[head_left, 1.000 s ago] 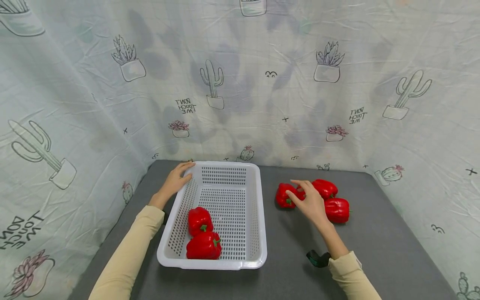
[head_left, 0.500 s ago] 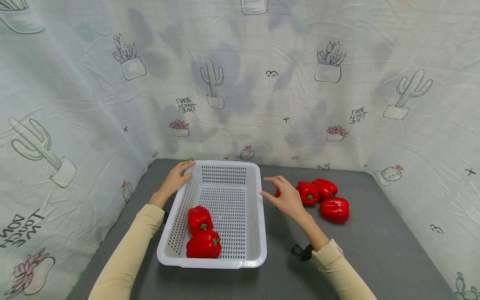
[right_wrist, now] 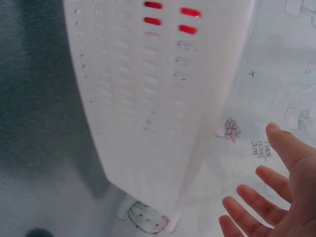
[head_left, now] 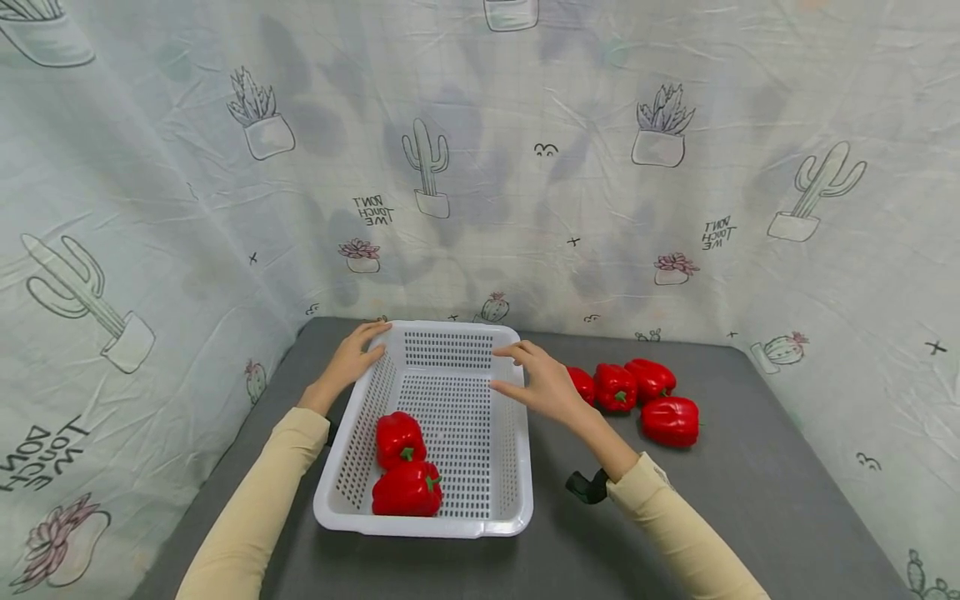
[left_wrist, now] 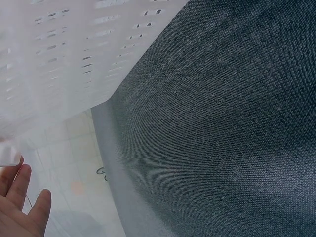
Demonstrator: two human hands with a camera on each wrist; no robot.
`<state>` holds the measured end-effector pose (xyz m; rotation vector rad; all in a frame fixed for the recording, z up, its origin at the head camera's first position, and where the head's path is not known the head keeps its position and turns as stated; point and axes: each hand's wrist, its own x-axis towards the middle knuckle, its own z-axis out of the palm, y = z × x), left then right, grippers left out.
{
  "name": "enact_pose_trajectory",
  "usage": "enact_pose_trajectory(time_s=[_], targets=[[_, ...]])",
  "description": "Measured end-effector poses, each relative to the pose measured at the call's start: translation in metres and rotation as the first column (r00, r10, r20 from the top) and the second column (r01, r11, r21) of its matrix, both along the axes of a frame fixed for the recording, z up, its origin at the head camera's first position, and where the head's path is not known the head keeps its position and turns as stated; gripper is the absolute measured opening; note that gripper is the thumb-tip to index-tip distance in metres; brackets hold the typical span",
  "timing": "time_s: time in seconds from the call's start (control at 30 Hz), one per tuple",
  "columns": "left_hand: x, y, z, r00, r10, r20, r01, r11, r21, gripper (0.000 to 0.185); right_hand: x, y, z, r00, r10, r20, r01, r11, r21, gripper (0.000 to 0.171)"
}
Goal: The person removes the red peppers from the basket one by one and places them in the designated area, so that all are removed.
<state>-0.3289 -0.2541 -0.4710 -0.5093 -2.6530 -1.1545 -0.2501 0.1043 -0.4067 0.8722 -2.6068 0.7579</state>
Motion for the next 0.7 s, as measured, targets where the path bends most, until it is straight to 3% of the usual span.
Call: enact_pose_trajectory(time_s=[0.5,0.7], targets=[[0.001,0.0,0.0,1.0,0.007,-0.013,-0.007,1.0,-0.009,0.044,-0.003,-0.032,0.027,0.979,0.12,0.165,-0.127,0.991,0.033,0.054],[0.002,0.0,0.002,1.0,0.002,-0.007,-0.002,1.0,0.001,0.044,-0.007,-0.043,0.033,0.967,0.174,0.188,-0.183,0.983,0.029,0.061]])
